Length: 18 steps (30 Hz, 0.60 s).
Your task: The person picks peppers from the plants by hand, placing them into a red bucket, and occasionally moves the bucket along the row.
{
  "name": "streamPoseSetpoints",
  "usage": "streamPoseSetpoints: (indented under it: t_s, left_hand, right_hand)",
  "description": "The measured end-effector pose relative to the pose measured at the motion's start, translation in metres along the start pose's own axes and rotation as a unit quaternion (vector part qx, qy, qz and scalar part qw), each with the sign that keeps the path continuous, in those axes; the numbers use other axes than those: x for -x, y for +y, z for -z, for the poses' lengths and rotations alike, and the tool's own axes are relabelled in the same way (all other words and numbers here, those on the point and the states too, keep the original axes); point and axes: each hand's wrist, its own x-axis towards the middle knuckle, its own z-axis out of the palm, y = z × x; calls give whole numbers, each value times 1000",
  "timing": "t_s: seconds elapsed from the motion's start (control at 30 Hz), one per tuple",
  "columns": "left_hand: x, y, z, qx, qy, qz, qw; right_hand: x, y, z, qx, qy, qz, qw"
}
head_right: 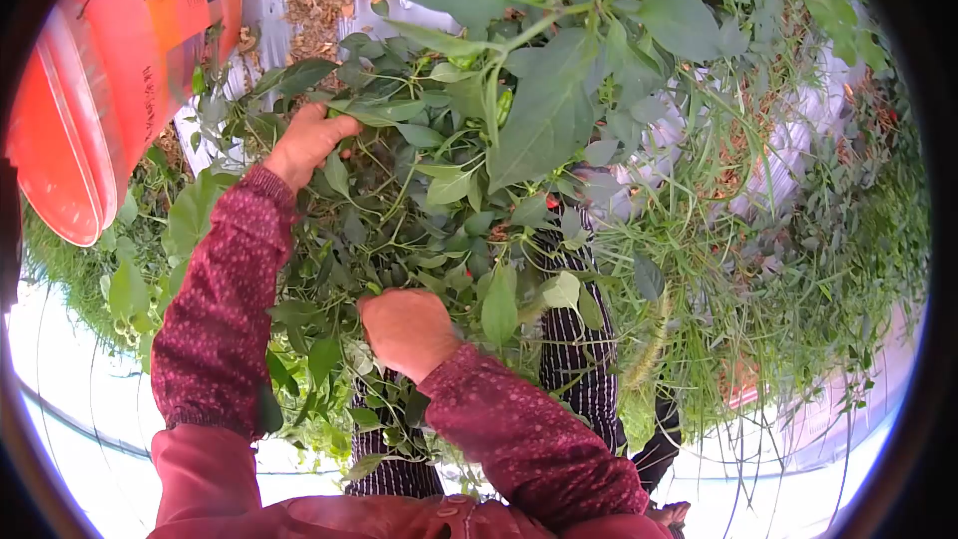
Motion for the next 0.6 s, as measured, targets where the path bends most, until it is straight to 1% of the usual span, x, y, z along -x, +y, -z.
streamPoseSetpoints:
  t_s: [0.07, 0.1, 0.13, 0.17, 0.2, 0.23, 0.27, 0.3, 0.37, 0.4, 0.43, 0.47, 0.5, 0.57, 0.6]
  left_hand:
    - [17, -3, 1, 18, -23, -107, 994]
    - [26, -3, 4, 16, -22, -108, 994]
    - [37, -5, 9, -29, -43, -112, 992]
    - [48, -8, 11, -73, -64, -116, 988]
    - [60, -15, 9, -75, -64, -116, 988]
    - [74, -24, 6, -71, -56, -152, 984]
    - [88, -32, 2, -68, -48, -189, 979]
    - [98, -43, -3, -83, -40, -225, 970]
    - [108, -69, -15, -112, 8, -284, 952]
    - [113, -76, -20, -111, 6, -284, 952]
    - [118, -80, -25, -105, 23, -294, 950]
    - [122, -81, -28, -99, 41, -302, 947]
    - [124, -82, -31, -98, 40, -302, 947]
    - [128, -82, -35, -114, 29, -317, 941]
    - [129, -84, -38, -150, 54, -353, 922]
  right_hand:
    - [1, 1, 7, -18, 19, -7, 1000]
    - [1, 1, 11, -38, 36, -16, 999]
    - [1, 1, 19, -67, 36, -22, 997]
    - [0, 3, 21, -68, 36, -22, 997]
    - [-1, 5, 22, -92, 90, -43, 991]
    - [-2, 7, 22, -116, 142, -64, 981]
    - [-4, 10, 24, -107, 145, -97, 979]
    - [-6, 12, 25, -108, 147, -98, 978]
    - [-8, 14, 23, -113, 174, -146, 967]
    - [-11, 19, 17, -132, 172, -139, 966]
    - [-14, 25, 10, -131, 173, -141, 966]
    - [-17, 30, 3, -155, 193, -115, 962]
    - [-18, 34, -2, -179, 212, -90, 957]
    - [-18, 36, -3, -162, 198, -75, 964]
    - [-19, 35, -3, -146, 184, -59, 970]
